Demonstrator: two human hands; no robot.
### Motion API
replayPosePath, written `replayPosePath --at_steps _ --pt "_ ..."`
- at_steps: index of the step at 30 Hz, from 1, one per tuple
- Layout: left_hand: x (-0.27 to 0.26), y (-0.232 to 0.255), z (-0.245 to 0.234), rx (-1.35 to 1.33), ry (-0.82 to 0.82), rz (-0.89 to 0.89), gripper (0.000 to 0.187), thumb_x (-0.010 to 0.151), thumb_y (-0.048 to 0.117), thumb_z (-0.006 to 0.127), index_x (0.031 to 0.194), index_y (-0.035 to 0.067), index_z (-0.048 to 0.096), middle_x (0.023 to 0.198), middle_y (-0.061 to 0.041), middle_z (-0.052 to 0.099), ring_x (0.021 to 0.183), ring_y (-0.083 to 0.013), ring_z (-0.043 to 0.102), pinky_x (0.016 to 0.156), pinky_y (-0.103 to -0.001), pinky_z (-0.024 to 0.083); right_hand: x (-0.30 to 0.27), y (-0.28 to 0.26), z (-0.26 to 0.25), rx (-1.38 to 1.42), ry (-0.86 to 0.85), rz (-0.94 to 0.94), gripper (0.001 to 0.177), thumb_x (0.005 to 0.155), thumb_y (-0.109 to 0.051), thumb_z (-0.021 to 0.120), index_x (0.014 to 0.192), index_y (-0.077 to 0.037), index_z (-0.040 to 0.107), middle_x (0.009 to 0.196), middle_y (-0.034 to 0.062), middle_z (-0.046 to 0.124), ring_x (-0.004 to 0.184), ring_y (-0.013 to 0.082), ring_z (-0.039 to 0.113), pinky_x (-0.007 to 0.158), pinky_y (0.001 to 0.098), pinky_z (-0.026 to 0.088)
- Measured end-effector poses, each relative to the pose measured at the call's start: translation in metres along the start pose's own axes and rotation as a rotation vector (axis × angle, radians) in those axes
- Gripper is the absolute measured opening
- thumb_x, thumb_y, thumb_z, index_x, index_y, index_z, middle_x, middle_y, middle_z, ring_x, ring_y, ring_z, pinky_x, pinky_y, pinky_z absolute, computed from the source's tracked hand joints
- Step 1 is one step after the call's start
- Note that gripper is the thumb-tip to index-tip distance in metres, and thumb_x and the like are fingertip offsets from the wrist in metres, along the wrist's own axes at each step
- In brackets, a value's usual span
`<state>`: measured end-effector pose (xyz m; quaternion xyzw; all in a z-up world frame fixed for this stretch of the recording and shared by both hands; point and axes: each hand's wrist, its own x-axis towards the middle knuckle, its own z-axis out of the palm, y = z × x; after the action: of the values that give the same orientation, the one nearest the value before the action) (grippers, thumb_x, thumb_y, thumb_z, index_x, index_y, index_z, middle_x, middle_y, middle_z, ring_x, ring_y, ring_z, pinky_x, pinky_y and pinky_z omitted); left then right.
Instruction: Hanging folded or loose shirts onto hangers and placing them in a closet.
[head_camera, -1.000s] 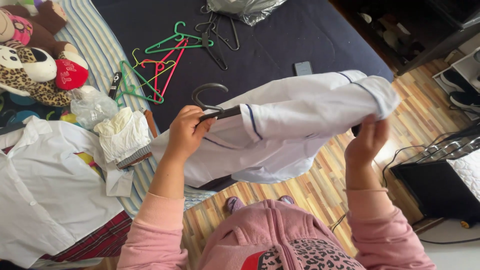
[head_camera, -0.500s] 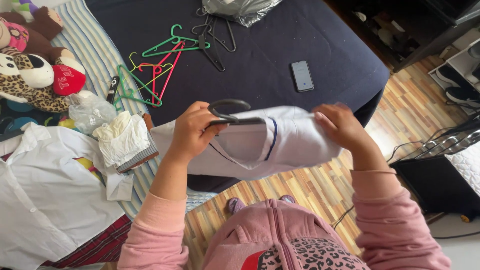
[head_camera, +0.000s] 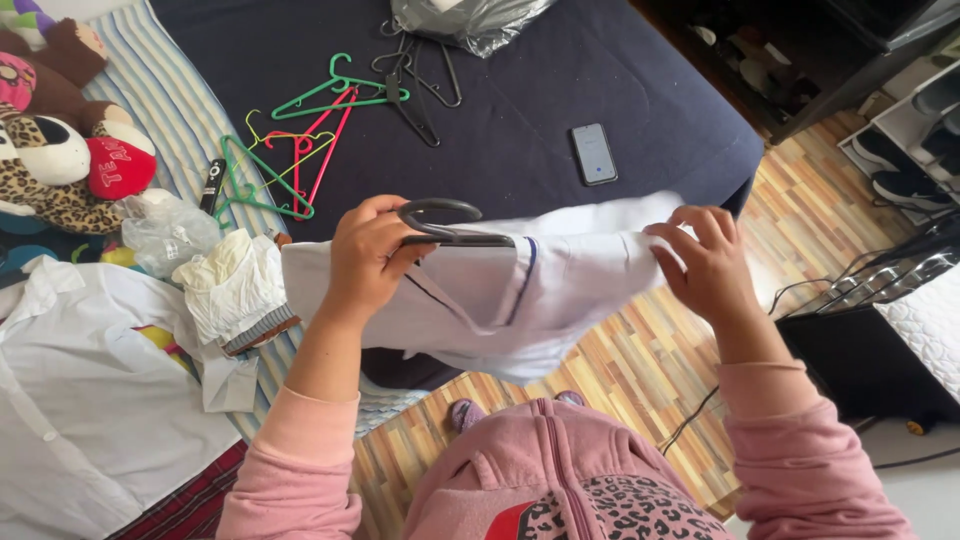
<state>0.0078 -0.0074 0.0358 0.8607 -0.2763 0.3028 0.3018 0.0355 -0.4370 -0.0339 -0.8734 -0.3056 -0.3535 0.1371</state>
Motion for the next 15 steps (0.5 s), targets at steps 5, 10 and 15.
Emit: replayPosePath --at_steps 5,10,15 --pt "0.005 0.007 0.000 -0.052 -0.009 -0.004 0.016 0.089 0.025 0.079 0.089 0.011 0.071 0.089 0.000 0.073 0.096 -0.0249 0.071 0.081 -0.037 0.050 0.016 -0.009 -0.002 0.275 0.038 0.109 0.042 0.097 -0.041 0.071 0.117 -0.005 0.063 0.120 0.0145 0.060 0.120 0.0311 0.056 0.104 0.0478 0.045" --pt "0.020 0.018 0.009 -0.075 -0.081 0.006 0.017 0.088 0.025 0.079 0.085 0.010 0.072 0.084 -0.001 0.072 0.083 -0.0232 0.070 0.070 -0.037 0.046 0.056 -0.027 0.008 0.455 -0.157 -0.058 0.052 0.099 -0.052 0.063 0.124 -0.006 0.067 0.127 0.0154 0.065 0.125 0.0348 0.059 0.107 0.0517 0.044" --pt "0.017 0.013 0.011 -0.123 -0.103 0.023 0.015 0.091 0.025 0.076 0.086 0.011 0.072 0.082 0.001 0.071 0.083 -0.0209 0.070 0.074 -0.036 0.047 0.037 -0.013 0.040 0.744 -0.844 0.780 0.042 0.102 -0.045 0.049 0.106 -0.016 0.078 0.097 0.0073 0.076 0.084 0.0228 0.072 0.079 0.0378 0.054"
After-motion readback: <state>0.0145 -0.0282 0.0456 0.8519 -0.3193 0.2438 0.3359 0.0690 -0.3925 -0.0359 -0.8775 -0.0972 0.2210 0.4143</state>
